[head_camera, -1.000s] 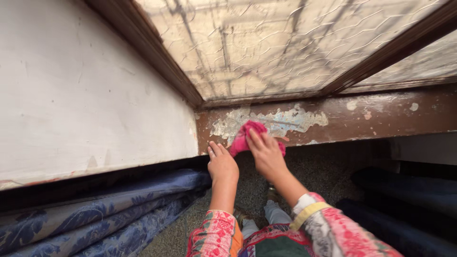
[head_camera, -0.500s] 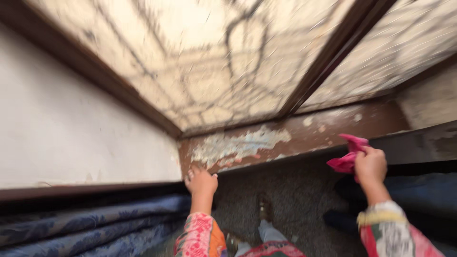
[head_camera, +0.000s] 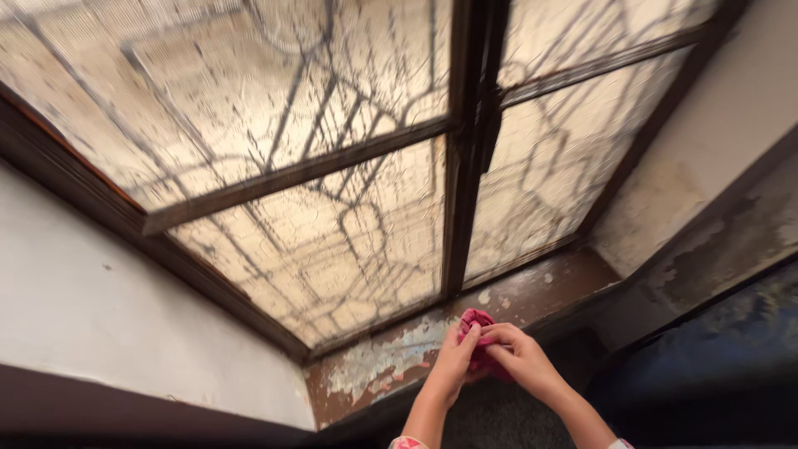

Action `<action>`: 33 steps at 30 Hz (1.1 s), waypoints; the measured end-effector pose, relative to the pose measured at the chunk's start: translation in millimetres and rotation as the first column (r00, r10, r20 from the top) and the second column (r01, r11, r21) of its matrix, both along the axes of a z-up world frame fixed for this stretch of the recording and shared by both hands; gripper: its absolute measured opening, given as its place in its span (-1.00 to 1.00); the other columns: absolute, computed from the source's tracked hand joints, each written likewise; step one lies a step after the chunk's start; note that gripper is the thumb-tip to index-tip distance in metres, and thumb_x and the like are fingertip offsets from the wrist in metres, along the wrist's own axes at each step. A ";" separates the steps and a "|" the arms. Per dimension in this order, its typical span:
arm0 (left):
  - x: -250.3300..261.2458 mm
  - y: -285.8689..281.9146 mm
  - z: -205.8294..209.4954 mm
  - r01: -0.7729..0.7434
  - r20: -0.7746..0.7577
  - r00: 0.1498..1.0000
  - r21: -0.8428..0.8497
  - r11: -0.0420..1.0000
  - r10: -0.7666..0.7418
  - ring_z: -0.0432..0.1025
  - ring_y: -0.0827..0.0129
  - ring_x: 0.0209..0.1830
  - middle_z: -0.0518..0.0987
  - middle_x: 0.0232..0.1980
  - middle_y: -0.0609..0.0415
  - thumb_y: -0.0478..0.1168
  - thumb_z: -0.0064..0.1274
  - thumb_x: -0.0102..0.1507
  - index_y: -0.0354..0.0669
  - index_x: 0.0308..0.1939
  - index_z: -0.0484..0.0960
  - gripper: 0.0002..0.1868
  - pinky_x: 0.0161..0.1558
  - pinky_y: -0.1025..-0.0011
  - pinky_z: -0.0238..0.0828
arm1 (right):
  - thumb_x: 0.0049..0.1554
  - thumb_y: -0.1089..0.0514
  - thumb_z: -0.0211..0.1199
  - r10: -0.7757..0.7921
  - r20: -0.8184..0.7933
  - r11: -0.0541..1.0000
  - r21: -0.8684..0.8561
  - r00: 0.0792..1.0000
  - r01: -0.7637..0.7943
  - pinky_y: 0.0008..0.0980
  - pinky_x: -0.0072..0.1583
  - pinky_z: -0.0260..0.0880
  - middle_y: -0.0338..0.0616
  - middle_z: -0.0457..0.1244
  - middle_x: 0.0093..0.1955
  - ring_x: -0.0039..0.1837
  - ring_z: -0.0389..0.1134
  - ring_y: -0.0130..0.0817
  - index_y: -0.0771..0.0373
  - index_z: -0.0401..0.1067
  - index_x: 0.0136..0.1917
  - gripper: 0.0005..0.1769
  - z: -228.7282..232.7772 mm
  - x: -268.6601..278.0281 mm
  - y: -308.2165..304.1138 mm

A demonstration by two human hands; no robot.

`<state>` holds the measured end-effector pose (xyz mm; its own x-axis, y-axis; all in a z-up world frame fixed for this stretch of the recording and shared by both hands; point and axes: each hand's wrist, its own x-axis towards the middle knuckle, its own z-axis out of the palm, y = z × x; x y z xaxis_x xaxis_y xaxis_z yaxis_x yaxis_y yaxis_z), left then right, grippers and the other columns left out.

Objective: The person wipes the wooden window frame and sill with a pink cloth. They clean the lower sill, vertical edges, and upper frame sections, moving around the perimeter of the window.

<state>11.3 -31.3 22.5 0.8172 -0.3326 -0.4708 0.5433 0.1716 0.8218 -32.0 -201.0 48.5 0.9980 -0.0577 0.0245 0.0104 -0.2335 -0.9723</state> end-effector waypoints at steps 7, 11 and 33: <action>34.5 -6.3 61.5 0.023 0.102 0.995 -0.198 0.980 -0.002 0.51 0.45 -0.34 0.61 -0.20 0.10 -0.02 0.02 0.33 -0.20 0.09 0.53 -0.62 -0.33 0.45 0.48 | 0.07 0.13 0.34 -0.181 0.000 0.973 0.147 0.983 0.180 -0.47 0.25 0.33 -0.23 0.22 0.34 0.28 0.32 -0.47 0.16 0.22 0.46 -0.29 89.2 -19.5 -4.7; 36.2 -17.7 96.0 0.075 0.175 0.984 -0.262 0.962 -0.029 0.50 0.49 -0.30 0.60 -0.19 0.09 -0.01 0.03 0.38 -0.27 0.10 0.52 -0.60 -0.27 0.50 0.47 | 0.03 0.13 0.38 -0.199 -0.012 0.974 0.111 0.980 0.199 -0.46 0.15 0.42 -0.18 0.41 0.12 0.13 0.41 -0.49 0.22 0.37 0.34 -0.40 88.9 -22.6 -21.1; 104.2 -103.6 298.0 -0.719 0.946 -0.017 0.213 0.661 -0.323 0.14 -0.03 0.58 0.32 0.43 -0.20 -0.24 0.13 0.30 -0.15 0.17 0.53 -0.64 0.54 0.06 0.08 | 0.28 0.22 0.23 -0.340 0.600 0.924 0.072 0.724 0.375 -0.37 0.12 0.41 -0.07 0.34 0.14 0.11 0.38 -0.38 0.31 0.33 0.34 -0.62 239.0 108.4 -125.8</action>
<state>115.5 -134.9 320.5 0.5521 -0.1654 0.8172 -0.7037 -0.6182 0.3502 76.4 -326.8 287.5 0.6869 -0.3885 0.6142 0.4829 -0.3875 -0.7852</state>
